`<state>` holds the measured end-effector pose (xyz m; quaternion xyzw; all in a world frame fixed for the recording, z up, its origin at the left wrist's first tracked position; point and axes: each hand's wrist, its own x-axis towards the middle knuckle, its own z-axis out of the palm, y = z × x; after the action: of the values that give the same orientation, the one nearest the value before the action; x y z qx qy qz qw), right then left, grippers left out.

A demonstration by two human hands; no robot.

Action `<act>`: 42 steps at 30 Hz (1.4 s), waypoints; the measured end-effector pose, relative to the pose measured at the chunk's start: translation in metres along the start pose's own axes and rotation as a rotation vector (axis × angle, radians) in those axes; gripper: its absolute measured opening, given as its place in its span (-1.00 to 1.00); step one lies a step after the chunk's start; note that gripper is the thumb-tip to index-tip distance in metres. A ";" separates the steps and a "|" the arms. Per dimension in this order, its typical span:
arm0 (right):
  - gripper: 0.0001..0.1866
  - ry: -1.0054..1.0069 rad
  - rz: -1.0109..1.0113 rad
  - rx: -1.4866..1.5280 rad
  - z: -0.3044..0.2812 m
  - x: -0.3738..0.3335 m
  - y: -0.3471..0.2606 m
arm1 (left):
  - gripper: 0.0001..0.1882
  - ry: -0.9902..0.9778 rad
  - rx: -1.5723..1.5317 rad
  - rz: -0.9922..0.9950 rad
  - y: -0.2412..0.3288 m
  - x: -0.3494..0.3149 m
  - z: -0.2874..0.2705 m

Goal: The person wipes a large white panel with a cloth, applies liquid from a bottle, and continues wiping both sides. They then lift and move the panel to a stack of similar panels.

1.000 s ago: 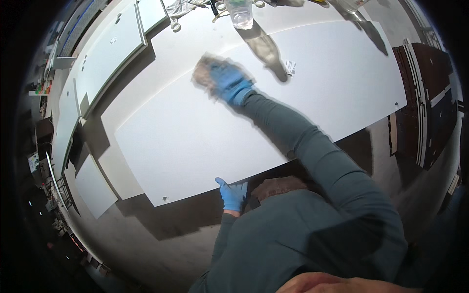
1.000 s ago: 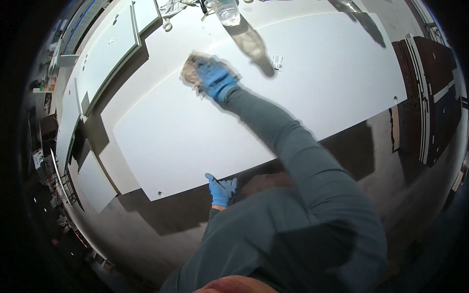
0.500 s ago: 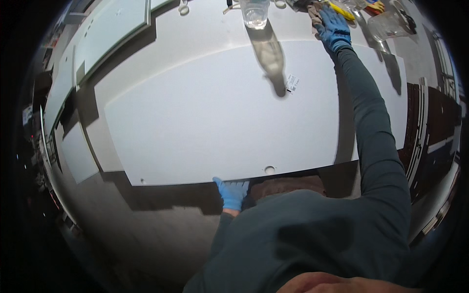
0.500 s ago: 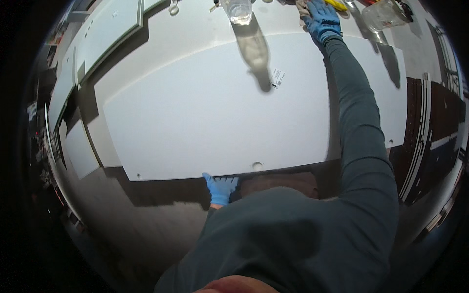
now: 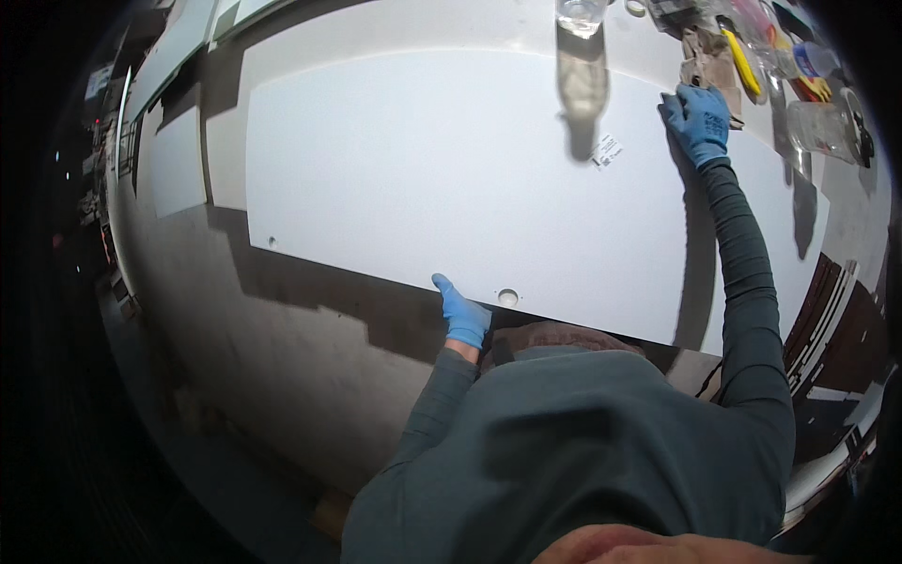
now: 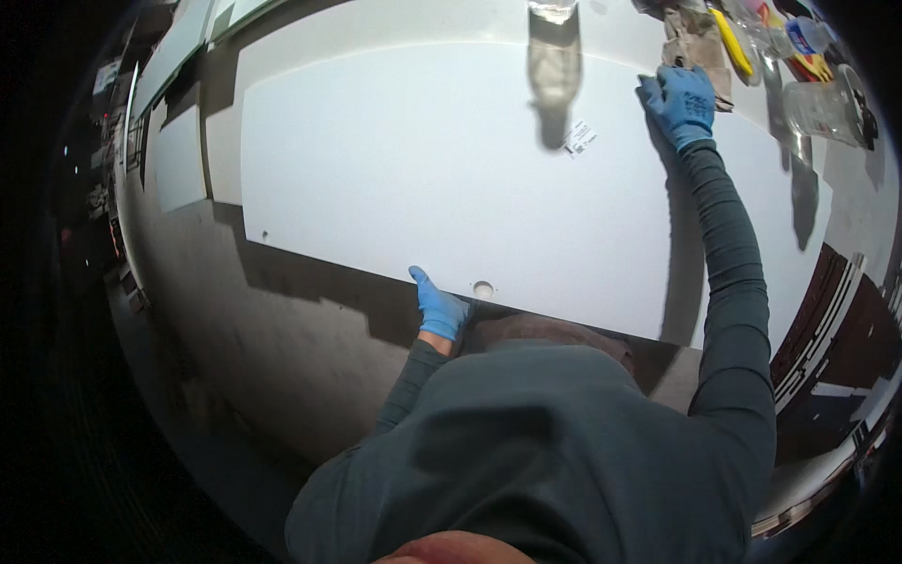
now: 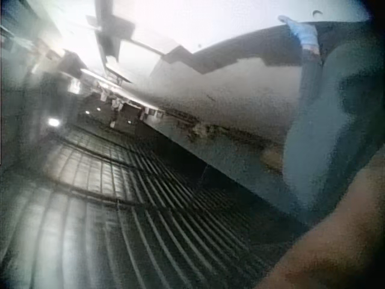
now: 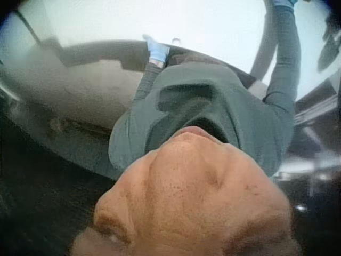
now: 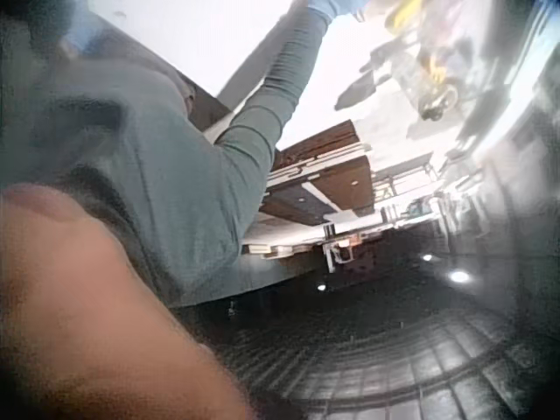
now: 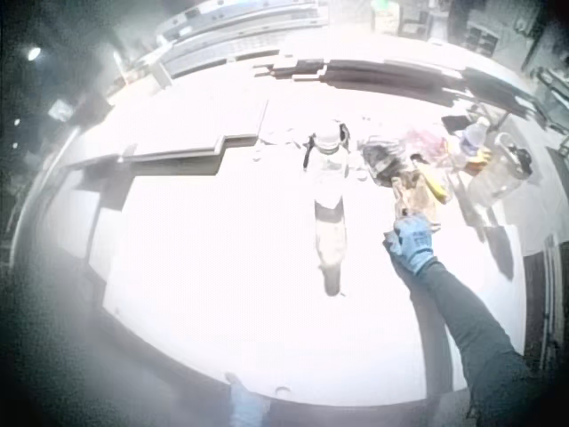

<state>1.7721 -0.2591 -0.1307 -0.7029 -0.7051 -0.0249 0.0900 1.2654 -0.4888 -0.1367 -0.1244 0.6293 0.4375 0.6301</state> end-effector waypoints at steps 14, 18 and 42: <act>-0.31 -0.072 0.086 -0.135 0.012 0.009 0.009 | 0.01 0.695 0.205 0.372 -0.043 0.061 0.008; -0.32 -0.041 0.077 -0.083 0.001 0.014 0.008 | 0.03 0.708 0.177 0.525 -0.039 0.052 0.019; -0.29 0.215 -0.071 -0.133 -0.277 0.018 -0.050 | -0.19 -0.426 0.288 0.636 -0.020 0.105 -0.005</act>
<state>1.7482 -0.2861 0.1487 -0.6752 -0.7126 -0.1502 0.1174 1.2578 -0.4628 -0.2402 0.2592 0.5467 0.5342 0.5905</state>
